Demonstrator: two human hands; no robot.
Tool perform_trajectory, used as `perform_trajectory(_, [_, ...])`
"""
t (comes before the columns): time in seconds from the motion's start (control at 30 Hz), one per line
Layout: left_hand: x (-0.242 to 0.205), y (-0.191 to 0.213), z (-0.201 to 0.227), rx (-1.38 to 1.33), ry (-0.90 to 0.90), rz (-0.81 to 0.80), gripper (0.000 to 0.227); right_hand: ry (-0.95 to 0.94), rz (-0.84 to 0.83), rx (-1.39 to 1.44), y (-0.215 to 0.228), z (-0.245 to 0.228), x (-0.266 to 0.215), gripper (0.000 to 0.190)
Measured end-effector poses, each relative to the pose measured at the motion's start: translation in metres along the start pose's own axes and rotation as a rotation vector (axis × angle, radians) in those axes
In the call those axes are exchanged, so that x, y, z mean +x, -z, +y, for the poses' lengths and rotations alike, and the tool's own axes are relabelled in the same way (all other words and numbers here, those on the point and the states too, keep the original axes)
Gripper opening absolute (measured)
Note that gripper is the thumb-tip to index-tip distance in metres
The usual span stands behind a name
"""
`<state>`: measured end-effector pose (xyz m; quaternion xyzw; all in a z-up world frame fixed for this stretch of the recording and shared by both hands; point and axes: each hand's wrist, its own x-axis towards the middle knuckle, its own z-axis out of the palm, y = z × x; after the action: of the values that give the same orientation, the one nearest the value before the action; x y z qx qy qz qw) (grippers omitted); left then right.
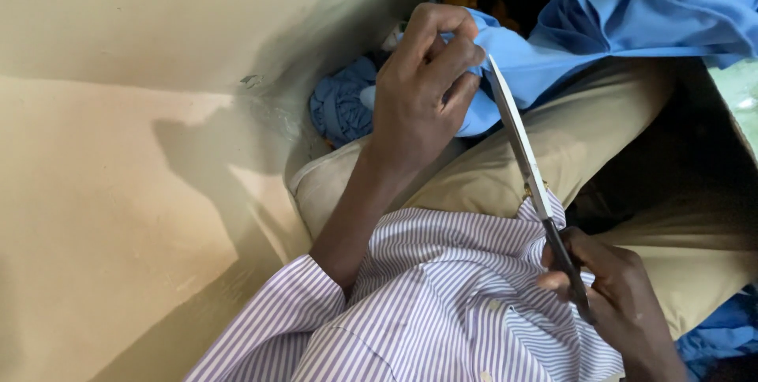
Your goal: The person sits and uses shears to cut a long strip from a large piece of light blue fabric. They repeatedly trim the edge of the strip, adjusting the fabric with their left hand while cutting with their right hand. The cut pieces accumulate on the lap and nearby table.
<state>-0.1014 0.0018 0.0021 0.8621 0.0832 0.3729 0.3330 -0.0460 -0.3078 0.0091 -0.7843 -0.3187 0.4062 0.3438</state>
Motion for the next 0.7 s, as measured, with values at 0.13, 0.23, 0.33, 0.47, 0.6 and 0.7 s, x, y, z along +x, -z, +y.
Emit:
perform_trajectory(0.13, [0.001, -0.005, 0.002, -0.065, 0.069, -0.016, 0.029, -0.036, 0.016, 0.04, -0.003, 0.0, -0.004, 0.042])
perform_trajectory(0.23, [0.003, -0.008, 0.0, -0.09, 0.06, -0.024, 0.032, -0.05, -0.004, 0.11, -0.006, -0.002, -0.006, 0.042])
perform_trajectory(0.33, [0.003, -0.008, 0.005, -0.137, 0.078, -0.04, 0.033, -0.01, -0.021, 0.177, -0.01, 0.003, -0.007, 0.044])
perform_trajectory(0.47, [0.004, -0.009, 0.01, -0.197, 0.106, -0.01, 0.031, 0.05, -0.051, 0.259, -0.016, -0.01, -0.004, 0.062])
perform_trajectory(0.6, [0.0, -0.01, 0.011, -0.176, 0.098, 0.014, 0.028, 0.116, -0.072, 0.286, -0.022, -0.01, -0.006, 0.063])
perform_trajectory(0.7, [0.0, -0.009, 0.009, -0.155, 0.061, 0.021, 0.03, 0.019, -0.057, 0.256, -0.025, -0.007, -0.008, 0.06])
